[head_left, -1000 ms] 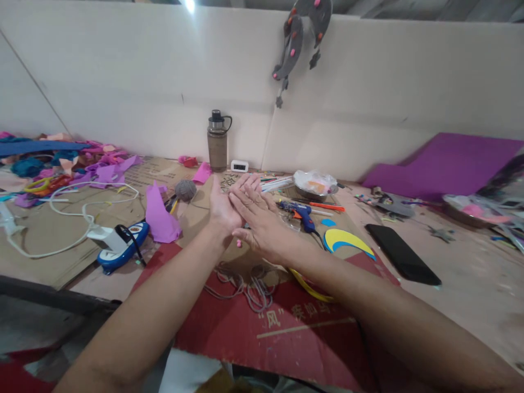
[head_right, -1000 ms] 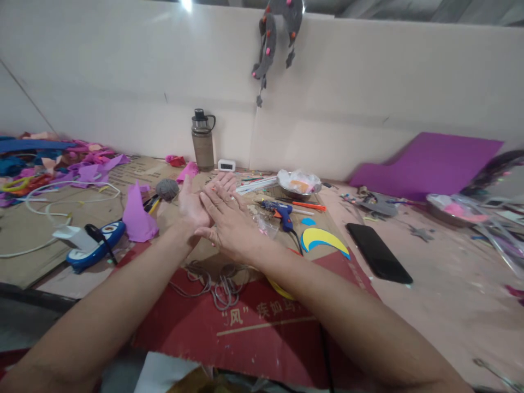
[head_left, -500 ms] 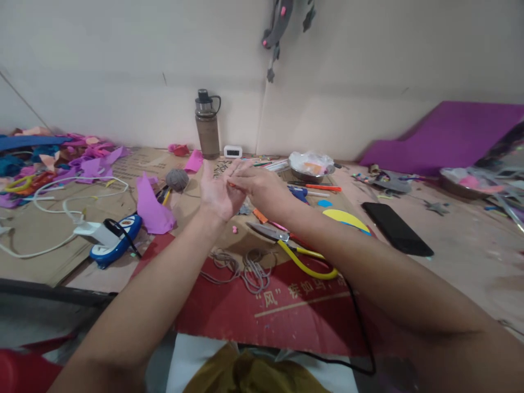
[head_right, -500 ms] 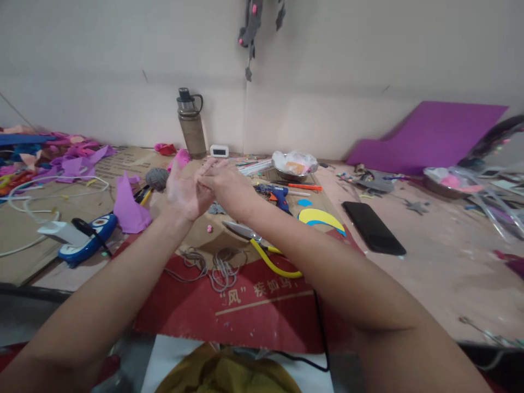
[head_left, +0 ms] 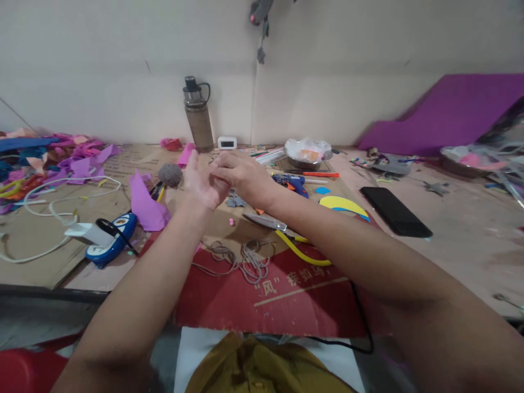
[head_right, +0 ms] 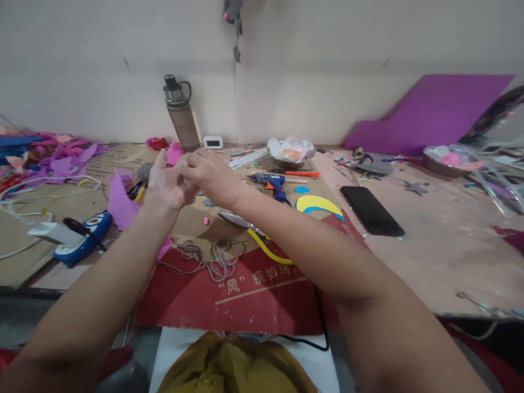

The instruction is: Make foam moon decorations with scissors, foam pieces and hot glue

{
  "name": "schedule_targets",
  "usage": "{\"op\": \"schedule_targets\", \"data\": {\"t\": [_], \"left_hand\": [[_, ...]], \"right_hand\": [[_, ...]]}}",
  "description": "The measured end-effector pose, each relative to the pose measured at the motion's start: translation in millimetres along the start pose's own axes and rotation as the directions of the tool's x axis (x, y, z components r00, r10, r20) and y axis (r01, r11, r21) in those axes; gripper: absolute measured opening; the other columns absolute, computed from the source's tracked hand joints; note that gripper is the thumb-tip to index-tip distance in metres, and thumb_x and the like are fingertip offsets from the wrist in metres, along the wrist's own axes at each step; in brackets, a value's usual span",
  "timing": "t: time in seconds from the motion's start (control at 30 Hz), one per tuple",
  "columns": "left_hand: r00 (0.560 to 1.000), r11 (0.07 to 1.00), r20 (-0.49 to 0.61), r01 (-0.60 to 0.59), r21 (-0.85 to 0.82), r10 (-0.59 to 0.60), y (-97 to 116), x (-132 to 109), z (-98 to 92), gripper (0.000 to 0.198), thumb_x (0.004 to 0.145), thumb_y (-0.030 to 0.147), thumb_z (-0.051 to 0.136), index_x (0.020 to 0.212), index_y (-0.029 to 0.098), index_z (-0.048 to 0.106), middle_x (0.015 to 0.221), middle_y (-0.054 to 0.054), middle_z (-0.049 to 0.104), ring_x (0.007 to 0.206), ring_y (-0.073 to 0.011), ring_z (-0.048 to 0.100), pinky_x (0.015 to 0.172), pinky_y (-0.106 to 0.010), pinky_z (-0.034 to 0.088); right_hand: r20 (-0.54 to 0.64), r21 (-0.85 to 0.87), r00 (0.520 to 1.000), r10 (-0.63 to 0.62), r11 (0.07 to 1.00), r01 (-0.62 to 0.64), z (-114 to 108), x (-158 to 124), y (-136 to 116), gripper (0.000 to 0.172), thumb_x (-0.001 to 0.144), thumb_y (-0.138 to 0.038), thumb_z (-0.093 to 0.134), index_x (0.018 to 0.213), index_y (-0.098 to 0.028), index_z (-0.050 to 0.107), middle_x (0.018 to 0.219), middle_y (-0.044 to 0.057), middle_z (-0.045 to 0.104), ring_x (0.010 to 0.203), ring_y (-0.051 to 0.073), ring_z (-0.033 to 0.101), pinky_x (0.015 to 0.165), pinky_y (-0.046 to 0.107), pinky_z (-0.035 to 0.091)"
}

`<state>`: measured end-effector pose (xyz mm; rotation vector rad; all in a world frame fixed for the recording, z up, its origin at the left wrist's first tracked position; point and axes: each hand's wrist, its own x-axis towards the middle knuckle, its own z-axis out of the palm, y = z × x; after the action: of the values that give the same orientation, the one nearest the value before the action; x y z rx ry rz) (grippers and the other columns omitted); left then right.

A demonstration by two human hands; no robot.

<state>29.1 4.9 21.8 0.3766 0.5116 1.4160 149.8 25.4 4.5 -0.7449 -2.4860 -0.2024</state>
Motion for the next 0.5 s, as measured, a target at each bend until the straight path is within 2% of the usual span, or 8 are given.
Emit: {"op": "schedule_targets", "data": {"t": [0.17, 0.27, 0.37, 0.43, 0.5], "left_hand": [[1.0, 0.998, -0.02, -0.019, 0.054, 0.021, 2, 5, -3.8, 0.044, 0.096, 0.052, 0.033, 0.109, 0.02, 0.059, 0.073, -0.005, 0.062, 0.085, -0.0186, 0.062, 0.061, -0.024, 0.051], [0.999, 0.994, -0.039, -0.004, 0.11, 0.008, 0, 9, -7.8, 0.047, 0.094, 0.055, 0.036, 0.104, 0.018, 0.062, 0.068, -0.005, 0.06, 0.078, -0.0187, 0.064, 0.056, -0.025, 0.05], [0.998, 0.983, -0.059, 0.009, 0.184, 0.002, 0, 15, -12.8, 0.047, 0.091, 0.057, 0.041, 0.096, 0.016, 0.064, 0.072, -0.007, 0.063, 0.074, -0.0185, 0.064, 0.057, -0.026, 0.05], [0.986, 0.958, -0.156, -0.019, 0.285, 0.066, 3, 20, -16.7, 0.043, 0.09, 0.055, 0.045, 0.087, 0.016, 0.065, 0.077, -0.009, 0.065, 0.075, -0.0189, 0.064, 0.06, -0.027, 0.05], [0.945, 0.922, -0.263, -0.085, 0.377, 0.195, 8, 24, -20.7, 0.04, 0.09, 0.051, 0.046, 0.078, 0.016, 0.062, 0.081, -0.008, 0.065, 0.075, -0.0165, 0.063, 0.063, -0.026, 0.048]], "right_hand": [[-0.048, 0.099, 0.999, -0.006, 0.995, 0.011, 10, 11, 8, 0.031, 0.095, -0.018, 0.042, 0.108, -0.02, 0.07, 0.106, 0.006, 0.066, 0.104, 0.019, 0.055, 0.094, 0.033, 0.043], [-0.037, 0.174, 0.997, 0.067, 0.983, -0.059, 12, 12, 11, 0.027, 0.092, -0.016, 0.047, 0.104, -0.017, 0.071, 0.105, 0.007, 0.068, 0.099, 0.018, 0.058, 0.091, 0.033, 0.044], [-0.066, 0.27, 0.985, 0.159, 0.953, -0.136, 7, 9, 10, 0.026, 0.09, -0.015, 0.05, 0.104, -0.021, 0.071, 0.108, 0.005, 0.069, 0.1, 0.018, 0.059, 0.091, 0.033, 0.044], [-0.074, 0.331, 0.97, 0.231, 0.923, -0.195, 5, 4, 7, 0.024, 0.089, -0.015, 0.052, 0.102, -0.02, 0.072, 0.104, 0.005, 0.071, 0.094, 0.017, 0.061, 0.086, 0.032, 0.045], [-0.029, 0.383, 0.957, 0.288, 0.888, -0.255, 5, -1, 1, 0.021, 0.087, -0.016, 0.055, 0.099, -0.017, 0.073, 0.092, 0.004, 0.072, 0.082, 0.015, 0.061, 0.077, 0.029, 0.045]]}}
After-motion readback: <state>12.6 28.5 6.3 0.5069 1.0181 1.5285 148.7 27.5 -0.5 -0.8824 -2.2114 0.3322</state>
